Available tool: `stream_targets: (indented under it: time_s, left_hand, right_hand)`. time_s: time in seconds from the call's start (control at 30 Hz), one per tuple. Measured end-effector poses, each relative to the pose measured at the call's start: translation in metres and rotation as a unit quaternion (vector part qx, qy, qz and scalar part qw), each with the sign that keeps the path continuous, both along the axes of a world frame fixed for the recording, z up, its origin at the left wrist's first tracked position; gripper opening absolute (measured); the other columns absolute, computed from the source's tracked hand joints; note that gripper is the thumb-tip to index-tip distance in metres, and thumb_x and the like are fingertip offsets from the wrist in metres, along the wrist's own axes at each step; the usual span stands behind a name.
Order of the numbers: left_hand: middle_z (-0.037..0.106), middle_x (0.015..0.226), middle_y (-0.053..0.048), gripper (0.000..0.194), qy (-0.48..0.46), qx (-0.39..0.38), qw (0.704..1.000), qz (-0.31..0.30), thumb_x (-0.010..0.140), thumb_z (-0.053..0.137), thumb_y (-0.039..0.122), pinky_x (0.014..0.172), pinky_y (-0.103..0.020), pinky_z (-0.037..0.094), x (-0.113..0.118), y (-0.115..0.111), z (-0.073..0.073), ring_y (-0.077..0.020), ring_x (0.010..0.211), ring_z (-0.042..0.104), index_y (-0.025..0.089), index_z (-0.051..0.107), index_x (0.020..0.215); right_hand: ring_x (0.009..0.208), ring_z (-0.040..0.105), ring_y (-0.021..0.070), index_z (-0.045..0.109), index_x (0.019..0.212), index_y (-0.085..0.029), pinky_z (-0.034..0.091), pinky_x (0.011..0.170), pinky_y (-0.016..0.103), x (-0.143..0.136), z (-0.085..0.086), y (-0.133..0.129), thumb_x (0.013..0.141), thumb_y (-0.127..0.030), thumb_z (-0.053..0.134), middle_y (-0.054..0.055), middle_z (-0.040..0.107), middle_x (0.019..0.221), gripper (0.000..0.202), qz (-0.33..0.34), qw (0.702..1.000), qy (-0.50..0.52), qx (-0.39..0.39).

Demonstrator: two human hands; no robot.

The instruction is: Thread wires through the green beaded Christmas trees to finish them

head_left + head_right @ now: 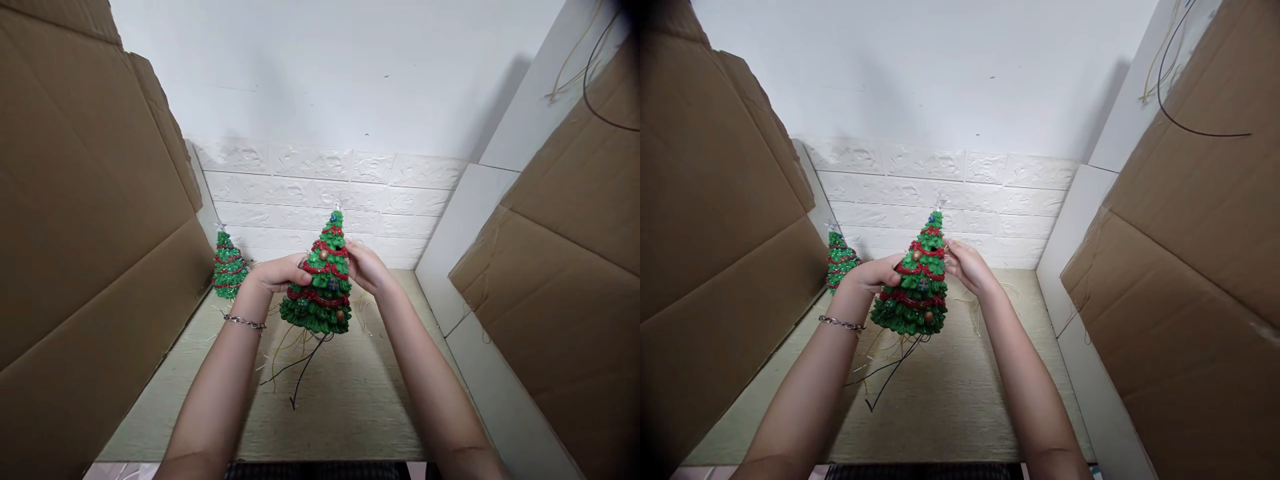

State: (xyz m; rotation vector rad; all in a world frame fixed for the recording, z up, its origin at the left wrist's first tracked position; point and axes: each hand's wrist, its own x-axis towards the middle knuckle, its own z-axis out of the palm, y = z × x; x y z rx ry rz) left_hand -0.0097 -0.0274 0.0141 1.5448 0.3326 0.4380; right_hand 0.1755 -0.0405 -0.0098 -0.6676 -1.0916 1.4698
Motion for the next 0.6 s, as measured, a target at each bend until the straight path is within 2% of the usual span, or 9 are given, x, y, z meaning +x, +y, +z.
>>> stream_targets:
  time_s: [0.13, 0.23, 0.3, 0.37, 0.47, 0.53, 0.6]
  left_hand:
    - [0.068, 0.093, -0.012, 0.074, 0.03, 0.045, 0.998, -0.031, 0.042, 0.079, 0.04, 0.076, -0.037, 0.049, 0.004, 0.0, 0.002, -0.0301, 0.091, 0.061, 0.013, 0.059, 0.108]
    - [0.069, 0.088, -0.01, 0.069, 0.053, 0.059, 0.996, -0.039, 0.044, 0.077, 0.037, 0.078, -0.037, 0.048, 0.004, 0.002, 0.0, -0.0279, 0.086, 0.062, 0.011, 0.059, 0.106]
    - [0.069, 0.086, -0.01, 0.066, 0.061, 0.06, 0.996, -0.038, 0.045, 0.076, 0.037, 0.078, -0.037, 0.048, 0.004, 0.004, -0.003, -0.0264, 0.082, 0.063, 0.011, 0.06, 0.104]
    - [0.069, 0.085, -0.009, 0.064, 0.058, 0.063, 0.996, -0.037, 0.047, 0.076, 0.037, 0.078, -0.037, 0.048, 0.004, 0.006, -0.006, -0.025, 0.08, 0.063, 0.011, 0.06, 0.103]
    - [0.069, 0.085, -0.009, 0.061, 0.051, 0.063, 0.996, -0.04, 0.047, 0.077, 0.037, 0.078, -0.035, 0.047, 0.005, 0.008, -0.009, -0.0234, 0.081, 0.063, 0.011, 0.061, 0.1]
    - [0.069, 0.084, -0.009, 0.059, 0.037, 0.058, 0.997, -0.029, 0.048, 0.078, 0.038, 0.078, -0.034, 0.047, 0.006, 0.008, -0.01, -0.0231, 0.082, 0.063, 0.011, 0.062, 0.097]
    - [0.069, 0.084, -0.01, 0.056, 0.017, 0.048, 0.999, -0.001, 0.049, 0.078, 0.038, 0.079, -0.033, 0.046, 0.007, 0.009, -0.01, -0.0231, 0.084, 0.063, 0.011, 0.063, 0.095]
  right_hand:
    - [0.063, 0.064, 0.0108, 0.057, 0.077, -0.017, 0.051, 0.059, 0.022, 0.01, 0.008, 0.0, 0.086, -0.024, 0.048, 0.003, 0.069, 0.073, 0.015, -0.086, 0.993, 0.085, -0.018]
    - [0.069, 0.066, 0.0117, 0.052, 0.071, -0.018, 0.053, 0.065, 0.025, 0.025, 0.018, -0.002, 0.089, -0.022, 0.043, 0.004, 0.069, 0.072, 0.02, -0.145, 0.975, 0.163, -0.042]
    - [0.066, 0.065, 0.0104, 0.048, 0.068, -0.018, 0.054, 0.069, 0.027, 0.032, 0.025, -0.005, 0.091, -0.02, 0.037, 0.001, 0.066, 0.066, 0.026, -0.183, 0.958, 0.216, -0.047]
    - [0.052, 0.058, 0.0067, 0.045, 0.067, -0.019, 0.054, 0.068, 0.026, 0.038, 0.03, -0.007, 0.094, -0.02, 0.03, -0.004, 0.057, 0.054, 0.031, -0.219, 0.939, 0.265, -0.031]
    - [0.035, 0.037, 0.003, 0.043, 0.068, -0.018, 0.046, 0.052, 0.015, 0.044, 0.036, -0.012, 0.096, -0.02, 0.025, -0.01, 0.035, 0.043, 0.034, -0.263, 0.917, 0.3, 0.005]
    - [0.033, 0.027, 0.0029, 0.045, 0.07, -0.018, 0.036, 0.042, 0.013, 0.046, 0.039, -0.016, 0.096, -0.02, 0.026, -0.011, 0.028, 0.043, 0.032, -0.29, 0.913, 0.285, 0.032]
    - [0.034, 0.024, 0.003, 0.049, 0.075, -0.018, 0.032, 0.039, 0.013, 0.048, 0.042, -0.022, 0.094, -0.022, 0.032, -0.011, 0.027, 0.045, 0.026, -0.31, 0.919, 0.235, 0.068]
